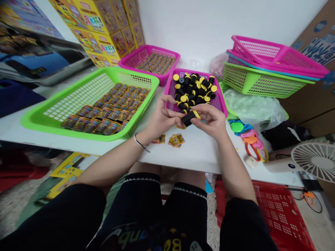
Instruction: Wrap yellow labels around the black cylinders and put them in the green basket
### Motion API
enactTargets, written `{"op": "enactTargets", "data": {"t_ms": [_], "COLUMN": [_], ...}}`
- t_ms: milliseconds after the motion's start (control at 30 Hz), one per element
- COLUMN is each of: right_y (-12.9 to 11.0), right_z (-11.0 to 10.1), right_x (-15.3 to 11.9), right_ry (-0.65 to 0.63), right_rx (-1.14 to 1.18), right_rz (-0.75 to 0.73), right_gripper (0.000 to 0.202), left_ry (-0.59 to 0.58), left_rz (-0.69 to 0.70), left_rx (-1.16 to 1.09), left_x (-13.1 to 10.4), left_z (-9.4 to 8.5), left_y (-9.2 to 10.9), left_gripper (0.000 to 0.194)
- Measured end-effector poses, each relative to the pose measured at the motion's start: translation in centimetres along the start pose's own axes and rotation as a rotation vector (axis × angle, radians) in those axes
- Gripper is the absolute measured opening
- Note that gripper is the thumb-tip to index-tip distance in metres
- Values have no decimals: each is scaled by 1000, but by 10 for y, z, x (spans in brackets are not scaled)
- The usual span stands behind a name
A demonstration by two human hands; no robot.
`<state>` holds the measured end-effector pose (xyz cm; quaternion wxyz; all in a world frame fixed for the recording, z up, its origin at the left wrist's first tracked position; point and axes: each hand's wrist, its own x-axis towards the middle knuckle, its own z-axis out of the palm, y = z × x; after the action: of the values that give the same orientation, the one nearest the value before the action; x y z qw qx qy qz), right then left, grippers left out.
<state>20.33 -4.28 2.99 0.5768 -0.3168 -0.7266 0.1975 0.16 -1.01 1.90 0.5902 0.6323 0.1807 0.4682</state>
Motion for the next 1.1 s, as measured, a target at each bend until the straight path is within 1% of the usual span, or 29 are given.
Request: {"op": "enactTargets", "data": {"t_ms": [133, 233, 333, 500, 600, 700, 800, 867, 967, 1000, 1100], "right_y": [0, 0, -1, -1, -1, -4, -8, -10, -10, -10, -10], "right_z": [-3, -4, -6, -9, -10, -9, -5, 2, 14, 18, 24], "right_x": [2, 2, 3, 3, 3, 4, 4, 4, 2, 2, 1], "right_ry": [14, 8, -2, -63, -95, -132, -156, -129, -56, -25, 96], "right_rx": [-154, -145, -147, -147, -134, -177, -316, -403, -454, -461, -462], "right_rz": [21, 14, 11, 42, 87, 117, 75, 57, 86, 100, 146], "right_gripper": [39, 36, 34, 31, 32, 31, 28, 29, 34, 35, 35], "left_ry": [62, 95, 111, 86, 84, 109, 74, 50, 25, 16, 1], "left_rz": [41, 84, 157, 392, 455, 469, 474, 452, 417, 410, 359], "left_rx": [-16, 0, 57, 315, 476, 616, 742, 799, 809, 787, 701], "left_x": [-1, -3, -4, -1, 0, -2, -6, -8, -9, -8, -5], "left_z": [3, 5, 6, -2, -6, -7, -7, -6, -5, -5, -6], "left_y": [3, 4, 0, -17, -24, -24, -23, -22, -19, -17, -11], "left_gripper": [63, 70, 71, 67, 65, 61, 49, 42, 37, 39, 56]}}
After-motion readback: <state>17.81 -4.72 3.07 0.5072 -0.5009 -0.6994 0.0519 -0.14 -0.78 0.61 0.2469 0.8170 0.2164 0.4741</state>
